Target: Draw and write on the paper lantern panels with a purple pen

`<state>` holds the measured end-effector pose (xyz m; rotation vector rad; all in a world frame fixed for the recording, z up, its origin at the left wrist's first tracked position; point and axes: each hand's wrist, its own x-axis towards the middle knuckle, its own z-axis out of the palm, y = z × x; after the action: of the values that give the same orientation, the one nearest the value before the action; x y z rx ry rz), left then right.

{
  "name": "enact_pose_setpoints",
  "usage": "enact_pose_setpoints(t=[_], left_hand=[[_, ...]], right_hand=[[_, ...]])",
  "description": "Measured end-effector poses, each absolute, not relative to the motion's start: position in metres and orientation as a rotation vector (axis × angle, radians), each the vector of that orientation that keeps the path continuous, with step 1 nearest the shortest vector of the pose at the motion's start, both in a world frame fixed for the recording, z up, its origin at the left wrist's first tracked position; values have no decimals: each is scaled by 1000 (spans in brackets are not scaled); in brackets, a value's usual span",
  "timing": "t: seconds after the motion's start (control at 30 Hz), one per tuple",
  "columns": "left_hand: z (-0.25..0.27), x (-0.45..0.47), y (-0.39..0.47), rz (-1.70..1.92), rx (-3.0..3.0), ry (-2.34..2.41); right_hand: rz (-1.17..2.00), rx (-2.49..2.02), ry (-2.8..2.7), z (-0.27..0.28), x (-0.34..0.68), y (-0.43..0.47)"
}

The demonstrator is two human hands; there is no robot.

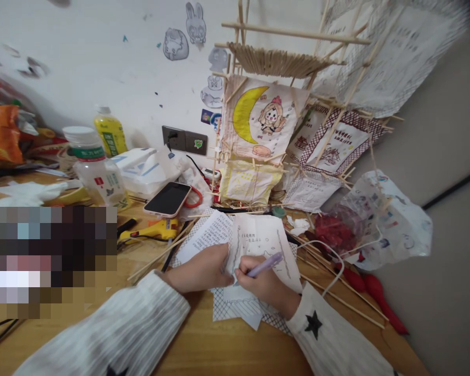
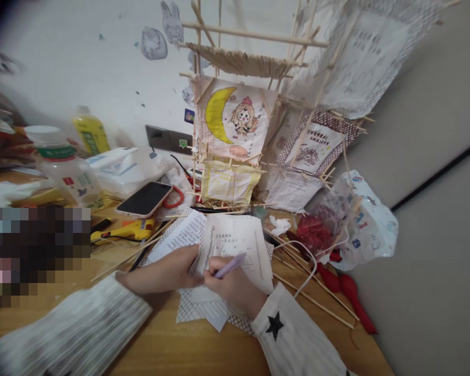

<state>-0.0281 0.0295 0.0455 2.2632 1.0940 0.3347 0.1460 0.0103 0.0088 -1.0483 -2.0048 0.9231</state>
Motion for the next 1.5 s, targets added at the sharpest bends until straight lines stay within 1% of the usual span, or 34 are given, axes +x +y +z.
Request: enact_pose_setpoints(t=[0.3, 0.47, 0.63, 0.83, 1.37, 1.5], left_hand=[[45, -28, 30, 314, 2266, 1122], [44, -29, 31, 338, 2264, 1068], [43, -30, 31, 359, 2256, 1034], [44, -30, 31, 337, 2251, 1082], [45, -29, 31, 312, 2255, 1072], [45, -29, 31, 298, 2260, 1098]], right_hand=[[882, -1090, -1957, 9, 145, 9], [940, -1040, -2001, 12, 145, 8], [960, -1069, -1905, 14, 144, 7], [995, -1037, -1957, 12, 144, 9], [948, -1057, -1925, 16, 142, 6], [1001, -1026, -1935, 15, 143, 7]])
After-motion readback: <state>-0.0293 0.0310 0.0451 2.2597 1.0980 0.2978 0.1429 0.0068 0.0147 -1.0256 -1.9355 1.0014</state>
